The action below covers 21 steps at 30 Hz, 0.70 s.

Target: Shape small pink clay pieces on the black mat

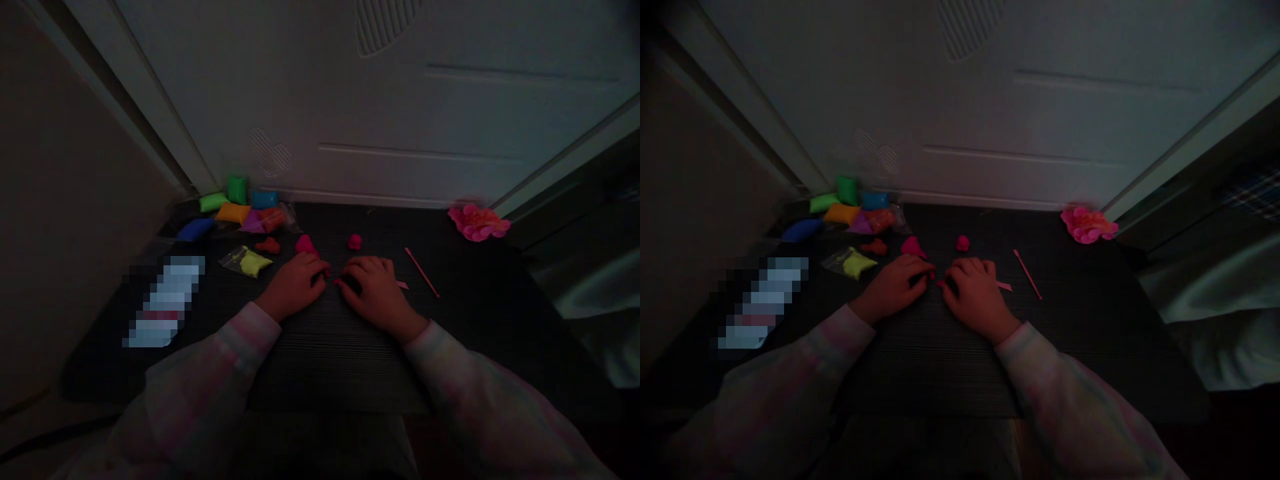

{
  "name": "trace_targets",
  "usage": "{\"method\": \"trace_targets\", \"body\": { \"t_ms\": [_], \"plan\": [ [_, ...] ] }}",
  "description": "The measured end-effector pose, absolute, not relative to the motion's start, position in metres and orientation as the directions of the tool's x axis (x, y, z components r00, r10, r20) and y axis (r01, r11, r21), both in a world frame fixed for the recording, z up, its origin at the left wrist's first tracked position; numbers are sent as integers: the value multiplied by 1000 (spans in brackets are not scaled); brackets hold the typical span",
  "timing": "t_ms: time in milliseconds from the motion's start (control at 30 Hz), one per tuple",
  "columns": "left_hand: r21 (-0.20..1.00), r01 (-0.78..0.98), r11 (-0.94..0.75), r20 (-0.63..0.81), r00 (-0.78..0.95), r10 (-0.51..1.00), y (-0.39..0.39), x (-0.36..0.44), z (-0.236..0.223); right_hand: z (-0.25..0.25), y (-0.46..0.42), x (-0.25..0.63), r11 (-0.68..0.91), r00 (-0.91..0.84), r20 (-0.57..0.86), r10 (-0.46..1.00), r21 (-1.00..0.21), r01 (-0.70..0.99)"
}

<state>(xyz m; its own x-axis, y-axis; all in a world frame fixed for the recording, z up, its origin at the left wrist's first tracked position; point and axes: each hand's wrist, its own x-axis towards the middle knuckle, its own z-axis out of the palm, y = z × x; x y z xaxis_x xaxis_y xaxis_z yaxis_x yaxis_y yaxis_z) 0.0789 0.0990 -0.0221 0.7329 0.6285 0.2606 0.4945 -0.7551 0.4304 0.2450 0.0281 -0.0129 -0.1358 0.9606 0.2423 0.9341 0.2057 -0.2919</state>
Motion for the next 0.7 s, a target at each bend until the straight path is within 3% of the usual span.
{"method": "trace_targets", "body": {
  "t_ms": [200,367,500,600,700],
  "plan": [
    [486,512,-709,322,649,689,98,80,-22,-17,53,265,-31,178,419,890,-335,942],
    [505,490,-711,433,569,699,99,80,-22,-19,71,267,-61,212,343,915,-402,914],
    [598,459,-657,418,521,744,98,80,-20,-18,73,266,-57,243,290,926,-528,848],
    [807,365,-465,294,433,852,96,83,-17,-13,65,265,-29,254,273,928,-627,778],
    [987,97,-128,85,360,929,91,89,-13,-5,50,257,50,236,181,955,-879,473]
  ]
}}
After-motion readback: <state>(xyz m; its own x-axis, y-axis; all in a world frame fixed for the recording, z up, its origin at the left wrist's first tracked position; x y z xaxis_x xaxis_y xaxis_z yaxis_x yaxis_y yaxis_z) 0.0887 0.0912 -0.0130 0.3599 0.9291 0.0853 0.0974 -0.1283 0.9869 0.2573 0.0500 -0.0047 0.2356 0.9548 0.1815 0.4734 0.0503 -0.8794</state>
